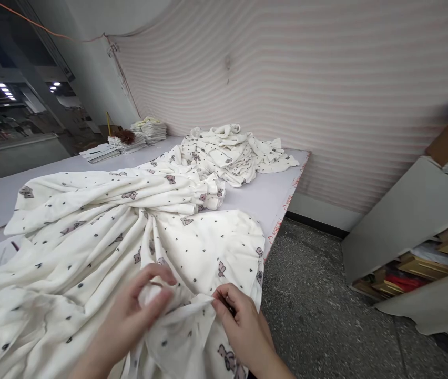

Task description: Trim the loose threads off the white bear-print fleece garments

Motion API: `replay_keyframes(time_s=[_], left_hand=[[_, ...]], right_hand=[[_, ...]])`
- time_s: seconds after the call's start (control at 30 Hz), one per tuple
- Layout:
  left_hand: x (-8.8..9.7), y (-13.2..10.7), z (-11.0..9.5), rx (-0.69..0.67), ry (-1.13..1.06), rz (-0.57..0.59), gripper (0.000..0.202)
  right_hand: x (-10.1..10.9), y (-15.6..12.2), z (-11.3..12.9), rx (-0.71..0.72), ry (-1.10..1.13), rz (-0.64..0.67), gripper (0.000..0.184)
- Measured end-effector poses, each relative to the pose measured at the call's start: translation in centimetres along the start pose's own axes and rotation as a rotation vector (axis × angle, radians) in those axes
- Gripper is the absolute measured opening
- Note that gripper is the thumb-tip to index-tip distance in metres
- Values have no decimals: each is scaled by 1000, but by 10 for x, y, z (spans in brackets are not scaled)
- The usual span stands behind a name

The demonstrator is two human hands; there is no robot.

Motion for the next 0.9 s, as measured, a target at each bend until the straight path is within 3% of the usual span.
replay_keyframes(time_s=[0.07, 0.13, 0.17, 0.23, 0.3, 0.37, 0.47, 0.53, 0.6, 0.7, 0.8, 0.9], left_hand=[[-23, 0, 0, 31, 287, 252, 33], [-41, -1, 2, 45, 405, 419, 20], [-44, -1, 2, 43, 420, 439, 11], [-35, 3, 0, 17, 439, 356, 17], [-14, 4, -4, -12, 442, 216, 18], [11, 2, -7, -25, 434, 86, 19], [41, -5, -16, -92, 390, -59, 16], [57, -12, -18, -97, 256, -157, 14], [62, -18, -11, -67, 15, -178, 19], [44, -26, 5, -17, -181, -40, 30], [10, -38, 18, 20, 198, 170, 18], [-26, -51, 22, -108, 571, 330, 26]], right_hand=[[-2, 7, 10, 43, 64, 31, 11], [-7, 13, 19, 96, 151, 36, 12], [-9, 16, 21, 116, 202, 20, 12], [-14, 19, 22, 125, 309, -31, 14], [-24, 18, 17, 89, 407, -48, 13], [-43, 12, 9, 37, 465, 19, 16], [-64, -3, -7, 7, 441, 56, 33], [-63, -11, -17, 6, 364, -33, 33], [-57, -15, -21, 20, 278, -86, 17], [-48, -14, -16, 62, 209, -60, 11], [-37, -13, -6, 81, 157, -43, 19], [-31, -13, 1, 79, 105, 5, 15]])
Point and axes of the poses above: each hand's wrist, its own y-axis towards the middle knuckle, its own x-axis out of the back of the hand, z = x × y, the point moved 8 cm from there along y, towards the middle knuckle, and after that the axes turned 7 degrees about z, right-handed, at the moved point
